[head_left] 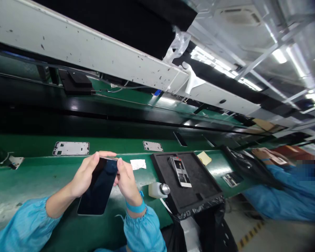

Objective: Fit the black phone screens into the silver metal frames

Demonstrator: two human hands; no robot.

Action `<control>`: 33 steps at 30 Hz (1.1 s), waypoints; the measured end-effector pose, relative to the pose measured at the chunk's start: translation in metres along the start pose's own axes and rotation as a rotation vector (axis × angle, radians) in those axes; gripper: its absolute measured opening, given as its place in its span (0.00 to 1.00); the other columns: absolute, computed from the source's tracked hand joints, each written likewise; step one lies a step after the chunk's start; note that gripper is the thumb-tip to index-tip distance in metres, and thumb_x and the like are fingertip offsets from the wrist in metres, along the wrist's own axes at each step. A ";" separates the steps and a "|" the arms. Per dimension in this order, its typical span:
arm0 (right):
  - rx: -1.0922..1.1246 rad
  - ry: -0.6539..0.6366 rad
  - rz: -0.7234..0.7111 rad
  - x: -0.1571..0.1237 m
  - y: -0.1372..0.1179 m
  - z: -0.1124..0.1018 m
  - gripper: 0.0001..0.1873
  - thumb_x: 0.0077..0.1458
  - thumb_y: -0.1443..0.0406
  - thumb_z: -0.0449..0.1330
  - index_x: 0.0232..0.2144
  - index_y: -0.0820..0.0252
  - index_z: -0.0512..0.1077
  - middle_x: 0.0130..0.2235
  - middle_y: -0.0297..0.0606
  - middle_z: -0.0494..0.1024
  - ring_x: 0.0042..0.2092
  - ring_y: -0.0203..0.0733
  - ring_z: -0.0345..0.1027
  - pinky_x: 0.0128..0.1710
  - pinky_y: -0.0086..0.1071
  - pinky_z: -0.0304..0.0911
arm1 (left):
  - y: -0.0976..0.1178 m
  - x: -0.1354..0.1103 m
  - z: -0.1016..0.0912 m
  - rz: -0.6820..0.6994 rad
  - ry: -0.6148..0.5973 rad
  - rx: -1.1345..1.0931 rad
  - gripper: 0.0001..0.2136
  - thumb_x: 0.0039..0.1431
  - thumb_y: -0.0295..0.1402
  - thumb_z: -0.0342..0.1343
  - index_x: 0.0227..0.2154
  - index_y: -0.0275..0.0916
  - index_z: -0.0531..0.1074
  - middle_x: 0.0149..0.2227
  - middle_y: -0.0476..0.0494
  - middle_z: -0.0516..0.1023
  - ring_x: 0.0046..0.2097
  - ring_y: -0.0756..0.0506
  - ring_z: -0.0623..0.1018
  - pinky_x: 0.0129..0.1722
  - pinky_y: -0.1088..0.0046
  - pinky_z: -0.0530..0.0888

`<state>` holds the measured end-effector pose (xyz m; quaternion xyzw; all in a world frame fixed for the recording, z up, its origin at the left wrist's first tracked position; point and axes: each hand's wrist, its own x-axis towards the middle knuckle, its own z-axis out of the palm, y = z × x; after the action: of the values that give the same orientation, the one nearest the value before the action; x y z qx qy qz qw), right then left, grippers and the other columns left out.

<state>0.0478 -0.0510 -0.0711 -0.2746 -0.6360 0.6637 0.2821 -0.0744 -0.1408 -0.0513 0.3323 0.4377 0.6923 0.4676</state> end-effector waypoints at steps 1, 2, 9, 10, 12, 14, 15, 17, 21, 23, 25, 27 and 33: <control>0.016 -0.016 -0.011 -0.003 -0.003 -0.001 0.41 0.56 0.27 0.53 0.21 0.58 0.68 0.12 0.27 0.60 0.15 0.30 0.52 0.16 0.25 0.49 | 0.001 -0.002 0.000 -0.006 -0.034 -0.001 0.24 0.70 0.56 0.53 0.48 0.42 0.82 0.30 0.40 0.85 0.35 0.35 0.86 0.33 0.61 0.82; 0.020 -0.036 -0.019 -0.006 -0.006 -0.001 0.41 0.57 0.28 0.53 0.23 0.59 0.70 0.13 0.26 0.61 0.15 0.30 0.53 0.15 0.25 0.48 | 0.001 -0.005 0.001 -0.007 -0.062 0.002 0.24 0.71 0.55 0.51 0.51 0.43 0.81 0.29 0.41 0.84 0.33 0.36 0.85 0.32 0.61 0.82; -0.048 -0.066 -0.128 -0.012 -0.025 -0.003 0.37 0.59 0.35 0.60 0.17 0.57 0.62 0.15 0.27 0.58 0.17 0.30 0.50 0.17 0.27 0.45 | -0.005 -0.015 0.012 0.200 0.118 0.315 0.23 0.69 0.55 0.53 0.43 0.44 0.85 0.46 0.37 0.86 0.49 0.34 0.84 0.55 0.57 0.79; -0.056 -0.039 -0.155 -0.011 -0.024 -0.002 0.36 0.59 0.36 0.62 0.17 0.57 0.62 0.16 0.27 0.58 0.19 0.30 0.49 0.19 0.27 0.48 | -0.004 -0.014 0.013 0.213 0.133 0.339 0.22 0.68 0.55 0.55 0.42 0.43 0.85 0.47 0.37 0.86 0.50 0.34 0.83 0.57 0.57 0.78; -0.089 0.016 -0.213 -0.009 -0.018 0.000 0.33 0.59 0.37 0.62 0.22 0.58 0.69 0.21 0.30 0.64 0.24 0.33 0.56 0.24 0.28 0.57 | 0.000 -0.009 0.014 0.220 0.148 0.342 0.20 0.64 0.54 0.61 0.41 0.42 0.84 0.47 0.36 0.86 0.52 0.34 0.83 0.57 0.58 0.78; -0.142 0.006 -0.251 -0.012 -0.009 0.001 0.34 0.64 0.35 0.55 0.36 0.59 0.77 0.31 0.36 0.75 0.33 0.39 0.68 0.33 0.30 0.68 | 0.009 -0.004 0.010 0.190 0.177 0.246 0.20 0.61 0.52 0.66 0.44 0.41 0.81 0.47 0.36 0.86 0.49 0.35 0.84 0.52 0.59 0.81; -0.175 -0.040 -0.255 -0.016 -0.004 0.002 0.35 0.66 0.35 0.51 0.41 0.59 0.78 0.36 0.39 0.78 0.37 0.41 0.72 0.38 0.32 0.71 | 0.016 -0.002 0.006 0.164 0.203 0.157 0.20 0.61 0.51 0.66 0.47 0.41 0.79 0.46 0.36 0.86 0.45 0.36 0.85 0.48 0.59 0.83; -0.232 -0.210 -0.225 -0.025 0.005 0.003 0.37 0.69 0.36 0.45 0.41 0.58 0.79 0.37 0.41 0.81 0.41 0.43 0.75 0.43 0.35 0.73 | 0.030 0.001 -0.002 0.124 0.271 -0.047 0.22 0.62 0.48 0.66 0.52 0.41 0.72 0.42 0.39 0.86 0.37 0.39 0.86 0.39 0.62 0.84; -0.184 -0.443 -0.111 -0.038 0.017 0.008 0.39 0.68 0.36 0.45 0.24 0.56 0.75 0.22 0.36 0.76 0.26 0.40 0.73 0.31 0.33 0.72 | 0.049 0.002 -0.012 0.120 0.356 -0.242 0.23 0.64 0.44 0.65 0.55 0.40 0.67 0.40 0.40 0.86 0.34 0.42 0.85 0.37 0.64 0.84; -0.149 -0.415 -0.070 -0.039 0.023 0.010 0.40 0.64 0.33 0.47 0.17 0.55 0.70 0.16 0.34 0.70 0.19 0.36 0.64 0.22 0.30 0.64 | 0.049 0.001 -0.011 0.109 0.373 -0.279 0.22 0.64 0.43 0.64 0.56 0.41 0.67 0.40 0.40 0.85 0.35 0.43 0.85 0.37 0.64 0.84; -0.131 -0.363 -0.049 -0.037 0.029 0.014 0.43 0.60 0.29 0.47 0.12 0.54 0.64 0.12 0.32 0.62 0.16 0.33 0.57 0.17 0.28 0.56 | 0.045 0.000 -0.007 0.101 0.393 -0.306 0.22 0.64 0.42 0.64 0.57 0.42 0.66 0.40 0.41 0.85 0.34 0.43 0.85 0.35 0.65 0.84; -0.102 -0.326 -0.035 -0.036 0.035 0.019 0.43 0.57 0.28 0.48 0.11 0.54 0.62 0.11 0.31 0.61 0.15 0.33 0.55 0.16 0.28 0.54 | 0.041 -0.001 -0.003 0.113 0.415 -0.317 0.22 0.65 0.40 0.63 0.57 0.42 0.66 0.40 0.42 0.85 0.34 0.43 0.85 0.34 0.67 0.83; 0.002 -0.354 0.008 -0.036 0.038 0.034 0.41 0.53 0.29 0.56 0.11 0.55 0.64 0.13 0.33 0.64 0.15 0.32 0.55 0.15 0.28 0.54 | 0.035 0.003 0.000 0.211 0.441 -0.290 0.15 0.67 0.40 0.60 0.53 0.43 0.67 0.39 0.43 0.85 0.34 0.44 0.85 0.35 0.67 0.83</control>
<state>0.0473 -0.1012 -0.1077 -0.1557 -0.6740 0.7034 0.1635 -0.0879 -0.1440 -0.0185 0.1468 0.3882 0.8482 0.3291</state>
